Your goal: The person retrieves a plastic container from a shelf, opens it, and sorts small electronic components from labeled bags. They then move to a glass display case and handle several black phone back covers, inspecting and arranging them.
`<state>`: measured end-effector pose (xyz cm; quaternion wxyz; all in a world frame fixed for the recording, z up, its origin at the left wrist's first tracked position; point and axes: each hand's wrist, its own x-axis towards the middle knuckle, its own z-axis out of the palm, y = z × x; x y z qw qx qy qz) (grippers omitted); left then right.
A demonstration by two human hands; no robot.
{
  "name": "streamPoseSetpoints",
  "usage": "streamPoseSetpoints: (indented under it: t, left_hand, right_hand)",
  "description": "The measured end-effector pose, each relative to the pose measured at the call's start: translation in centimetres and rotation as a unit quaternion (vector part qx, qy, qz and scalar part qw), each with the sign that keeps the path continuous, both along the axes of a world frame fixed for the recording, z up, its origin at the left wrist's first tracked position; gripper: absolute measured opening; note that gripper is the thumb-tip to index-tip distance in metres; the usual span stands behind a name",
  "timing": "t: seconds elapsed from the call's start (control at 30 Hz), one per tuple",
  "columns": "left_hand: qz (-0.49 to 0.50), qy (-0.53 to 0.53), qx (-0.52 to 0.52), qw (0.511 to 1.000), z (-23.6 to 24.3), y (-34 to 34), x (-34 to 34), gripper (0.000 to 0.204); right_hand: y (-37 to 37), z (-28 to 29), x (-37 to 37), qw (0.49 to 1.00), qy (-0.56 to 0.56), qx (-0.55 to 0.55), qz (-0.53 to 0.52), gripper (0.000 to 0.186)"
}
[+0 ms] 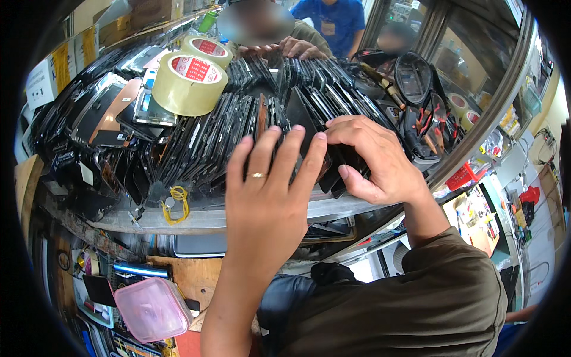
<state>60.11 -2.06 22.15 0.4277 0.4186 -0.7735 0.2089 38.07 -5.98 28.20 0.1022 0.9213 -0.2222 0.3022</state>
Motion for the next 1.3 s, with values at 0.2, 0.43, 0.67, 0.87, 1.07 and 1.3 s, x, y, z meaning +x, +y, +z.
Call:
streamPoseSetpoints:
  t: [0.2,0.43,0.67,0.87,1.07,1.3]
  left_hand:
    - [-0.043,-0.039,0.027,0.998,0.5,-0.9,0.3,0.045]
    - [-0.021,-0.044,0.042,0.998,1.9,-0.1,1.9,0.029]
    - [-0.003,-0.151,0.100,0.983,3.3,0.1,1.0,0.062]
    - [0.007,-0.158,0.095,0.983,3.8,0.1,1.0,0.052]
    - [-0.005,-0.149,0.100,0.984,3.4,-0.1,1.5,0.045]
    - [-0.013,-0.122,0.121,0.985,3.3,-0.1,1.9,0.045]
  right_hand:
    - [-0.3,-0.1,-0.7,0.999,-0.026,0.032,0.022,0.025]
    - [-0.4,-1.2,-1.4,0.998,-0.055,0.008,0.015,0.029]
    - [-0.5,-2.6,-1.5,0.994,-0.084,-0.060,0.025,0.031]
    - [-0.3,-3.0,-1.8,0.993,-0.102,-0.048,0.031,0.033]
    - [0.1,-3.3,-2.3,0.997,-0.073,-0.014,0.026,0.038]
    - [1.7,-3.6,-5.9,0.988,-0.143,-0.018,0.057,0.049]
